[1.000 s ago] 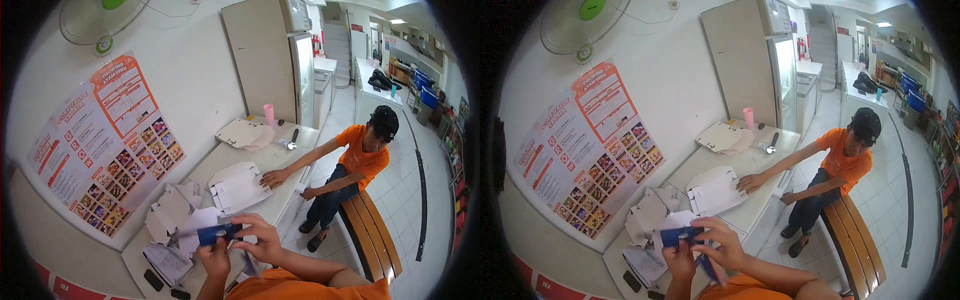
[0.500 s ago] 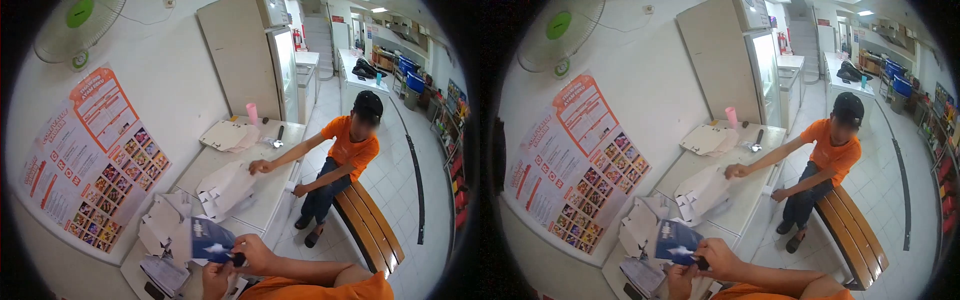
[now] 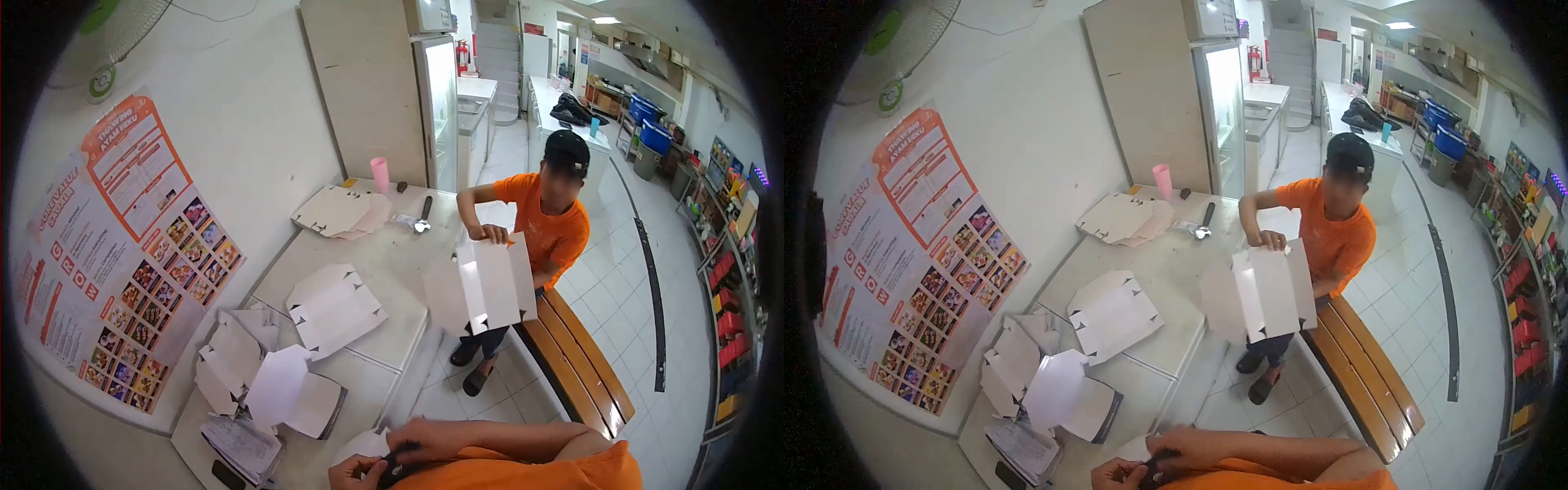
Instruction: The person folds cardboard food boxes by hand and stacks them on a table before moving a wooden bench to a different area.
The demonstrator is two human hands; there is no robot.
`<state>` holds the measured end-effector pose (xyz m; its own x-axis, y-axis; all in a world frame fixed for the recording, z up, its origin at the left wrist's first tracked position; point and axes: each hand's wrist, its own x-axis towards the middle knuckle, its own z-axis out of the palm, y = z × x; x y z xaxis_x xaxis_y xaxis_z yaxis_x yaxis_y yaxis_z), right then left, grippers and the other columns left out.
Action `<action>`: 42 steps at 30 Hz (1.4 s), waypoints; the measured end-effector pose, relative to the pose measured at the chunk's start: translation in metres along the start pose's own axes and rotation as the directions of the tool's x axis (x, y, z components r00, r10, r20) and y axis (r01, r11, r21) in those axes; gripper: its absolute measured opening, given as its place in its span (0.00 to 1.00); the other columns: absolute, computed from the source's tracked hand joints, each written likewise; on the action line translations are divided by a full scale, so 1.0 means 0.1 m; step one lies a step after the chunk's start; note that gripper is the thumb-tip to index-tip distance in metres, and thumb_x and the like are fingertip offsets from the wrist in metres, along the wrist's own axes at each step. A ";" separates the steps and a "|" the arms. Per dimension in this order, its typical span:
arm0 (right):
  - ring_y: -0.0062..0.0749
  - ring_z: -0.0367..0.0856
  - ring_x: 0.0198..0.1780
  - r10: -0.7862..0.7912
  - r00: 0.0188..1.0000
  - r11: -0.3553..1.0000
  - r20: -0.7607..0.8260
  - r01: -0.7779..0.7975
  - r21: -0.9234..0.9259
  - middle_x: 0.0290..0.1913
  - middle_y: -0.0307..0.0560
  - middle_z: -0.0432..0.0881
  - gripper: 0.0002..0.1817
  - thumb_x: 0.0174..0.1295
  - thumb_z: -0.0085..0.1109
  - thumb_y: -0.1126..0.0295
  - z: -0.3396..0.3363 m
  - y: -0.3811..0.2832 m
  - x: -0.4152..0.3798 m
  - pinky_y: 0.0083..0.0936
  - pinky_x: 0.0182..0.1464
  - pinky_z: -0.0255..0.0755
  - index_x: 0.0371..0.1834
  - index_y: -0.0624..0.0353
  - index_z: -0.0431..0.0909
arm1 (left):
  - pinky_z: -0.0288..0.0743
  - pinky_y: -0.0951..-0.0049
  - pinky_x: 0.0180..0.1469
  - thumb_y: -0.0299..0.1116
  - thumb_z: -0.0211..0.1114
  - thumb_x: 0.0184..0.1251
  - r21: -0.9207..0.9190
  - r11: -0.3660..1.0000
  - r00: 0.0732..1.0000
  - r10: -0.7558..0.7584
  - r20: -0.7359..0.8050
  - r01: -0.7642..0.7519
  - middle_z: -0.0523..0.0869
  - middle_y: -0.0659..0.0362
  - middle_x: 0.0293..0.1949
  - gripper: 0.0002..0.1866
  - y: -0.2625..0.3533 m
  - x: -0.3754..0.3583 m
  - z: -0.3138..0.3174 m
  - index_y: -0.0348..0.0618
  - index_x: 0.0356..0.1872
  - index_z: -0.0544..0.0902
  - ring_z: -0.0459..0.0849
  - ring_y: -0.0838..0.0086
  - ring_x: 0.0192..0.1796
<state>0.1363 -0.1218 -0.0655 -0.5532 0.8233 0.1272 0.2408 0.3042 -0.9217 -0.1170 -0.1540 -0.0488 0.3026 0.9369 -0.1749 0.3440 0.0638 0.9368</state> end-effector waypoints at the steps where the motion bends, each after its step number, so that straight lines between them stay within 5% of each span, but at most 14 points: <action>1: 0.49 0.83 0.43 0.088 0.946 0.982 0.312 -0.135 0.133 0.44 0.53 0.86 0.10 0.73 0.64 0.67 0.01 -0.04 -0.05 0.36 0.50 0.75 0.49 0.59 0.77 | 0.77 0.76 0.36 0.29 0.75 0.68 -0.011 1.000 1.000 0.006 -0.017 -0.006 0.86 0.62 0.27 0.07 0.04 -0.01 0.05 0.35 0.37 0.88 0.81 0.81 0.31; 10: 0.43 0.84 0.58 -0.018 0.968 1.000 -0.251 0.011 -0.029 0.52 0.53 0.87 0.21 0.71 0.68 0.56 0.02 0.12 -0.14 0.44 0.64 0.73 0.61 0.57 0.81 | 0.81 0.71 0.40 0.31 0.76 0.66 0.313 0.903 0.955 0.293 0.053 -0.295 0.92 0.54 0.35 0.10 0.28 0.15 0.00 0.34 0.40 0.88 0.88 0.72 0.37; 12: 0.45 0.83 0.62 0.000 0.610 0.941 -0.792 -0.268 -0.207 0.56 0.60 0.85 0.32 0.73 0.65 0.54 0.08 0.32 0.06 0.48 0.65 0.72 0.74 0.57 0.71 | 0.80 0.68 0.38 0.32 0.74 0.68 0.490 0.719 0.860 0.488 0.149 -0.493 0.91 0.52 0.35 0.09 0.37 0.11 0.00 0.36 0.40 0.89 0.88 0.68 0.36; 14: 0.43 0.79 0.65 0.551 0.518 0.834 -0.654 -0.339 0.435 0.71 0.62 0.73 0.32 0.76 0.63 0.59 -0.38 -0.06 0.21 0.37 0.64 0.75 0.79 0.57 0.64 | 0.75 0.64 0.48 0.33 0.75 0.66 0.539 0.539 0.744 0.601 0.293 -0.648 0.89 0.58 0.36 0.08 0.47 0.18 0.02 0.41 0.40 0.89 0.87 0.70 0.38; 15: 0.41 0.80 0.65 0.544 0.572 0.817 -0.614 -0.194 0.544 0.72 0.61 0.74 0.30 0.77 0.61 0.59 -0.57 -0.01 0.24 0.35 0.63 0.76 0.77 0.58 0.67 | 0.70 0.61 0.57 0.34 0.77 0.64 0.554 0.320 0.593 0.680 0.432 -0.769 0.88 0.64 0.36 0.09 0.47 0.20 0.02 0.45 0.41 0.88 0.86 0.73 0.40; 17: 0.38 0.80 0.66 0.523 0.639 0.760 -0.564 -0.050 0.648 0.72 0.60 0.75 0.28 0.78 0.60 0.59 -0.77 0.00 0.23 0.33 0.61 0.77 0.75 0.60 0.70 | 0.63 0.60 0.59 0.36 0.79 0.57 0.595 0.336 0.659 0.577 0.482 -0.730 0.88 0.65 0.39 0.14 0.30 0.30 0.05 0.51 0.44 0.90 0.86 0.68 0.45; 19: 0.44 0.81 0.68 0.265 0.822 0.963 -0.504 -0.200 0.181 0.67 0.60 0.81 0.27 0.79 0.55 0.63 -0.89 -0.25 0.13 0.32 0.61 0.78 0.77 0.60 0.67 | 0.65 0.55 0.62 0.42 0.80 0.58 0.567 0.521 0.766 0.499 0.405 -0.638 0.88 0.60 0.50 0.23 0.26 0.51 0.07 0.50 0.54 0.87 0.86 0.63 0.52; 21: 0.50 0.79 0.70 -0.137 0.912 0.985 -0.387 0.083 -0.152 0.70 0.57 0.78 0.22 0.81 0.49 0.66 -0.68 -0.43 0.06 0.38 0.67 0.76 0.74 0.59 0.71 | 0.68 0.46 0.65 0.55 0.77 0.61 0.423 0.721 0.835 0.460 0.302 -0.550 0.85 0.55 0.60 0.34 0.27 0.54 0.07 0.49 0.64 0.81 0.85 0.58 0.58; 22: 0.53 0.78 0.71 -0.278 0.918 0.949 -0.282 0.217 -0.228 0.71 0.57 0.77 0.22 0.81 0.47 0.65 -0.56 -0.48 0.05 0.41 0.72 0.72 0.74 0.59 0.71 | 0.68 0.43 0.68 0.61 0.72 0.64 -0.364 0.910 0.895 0.320 0.311 -0.199 0.83 0.53 0.63 0.37 0.44 0.52 0.05 0.50 0.67 0.78 0.83 0.56 0.62; 23: 0.51 0.75 0.73 -0.365 0.909 0.919 -0.200 0.318 -0.233 0.73 0.57 0.75 0.23 0.82 0.46 0.62 -0.44 -0.52 0.04 0.44 0.76 0.66 0.75 0.59 0.71 | 0.68 0.39 0.71 0.67 0.68 0.67 -0.861 0.394 0.877 0.219 0.428 0.321 0.81 0.50 0.65 0.40 0.62 0.47 0.02 0.50 0.71 0.76 0.82 0.55 0.65; 24: 0.50 0.72 0.76 -0.447 0.888 0.881 -0.113 0.414 -0.227 0.75 0.57 0.73 0.24 0.83 0.44 0.59 -0.32 -0.53 0.03 0.47 0.81 0.59 0.75 0.59 0.70 | 0.72 0.42 0.69 0.70 0.61 0.70 -0.925 0.243 0.927 0.164 0.337 0.293 0.83 0.50 0.61 0.41 0.79 0.38 0.01 0.45 0.69 0.75 0.83 0.56 0.62; 28: 0.56 0.69 0.75 -0.340 0.845 0.939 -0.412 0.328 -0.101 0.69 0.57 0.76 0.28 0.80 0.50 0.56 0.19 -0.32 0.13 0.50 0.80 0.57 0.76 0.59 0.70 | 0.83 0.59 0.57 0.50 0.58 0.82 -0.892 0.439 0.963 -0.182 -0.201 -0.104 0.86 0.52 0.53 0.24 0.17 0.63 0.14 0.36 0.59 0.76 0.87 0.64 0.55; 32: 0.53 0.69 0.59 -0.288 0.894 0.921 -0.345 0.160 -0.355 0.57 0.59 0.71 0.33 0.74 0.53 0.43 0.05 -0.48 0.31 0.47 0.66 0.64 0.79 0.42 0.72 | 0.82 0.71 0.51 0.38 0.66 0.79 -0.705 0.629 0.943 0.173 -0.285 -0.329 0.86 0.56 0.49 0.17 0.28 0.43 0.29 0.36 0.56 0.77 0.87 0.71 0.50; 42: 0.58 0.69 0.71 -0.459 0.824 0.761 -0.332 0.172 -0.626 0.66 0.58 0.74 0.30 0.78 0.47 0.42 0.11 -0.36 0.42 0.49 0.69 0.60 0.73 0.45 0.79 | 0.83 0.67 0.58 0.37 0.63 0.81 -0.829 0.544 0.980 -0.055 -0.190 -0.130 0.83 0.51 0.58 0.18 0.38 0.33 0.38 0.36 0.61 0.75 0.85 0.68 0.58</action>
<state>0.0957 -0.1035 -0.0312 -0.3015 0.6977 0.6498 0.5871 0.6729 -0.4501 -0.0599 -0.1338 -0.0307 0.1088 0.9802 -0.1654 -0.5890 0.1976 0.7836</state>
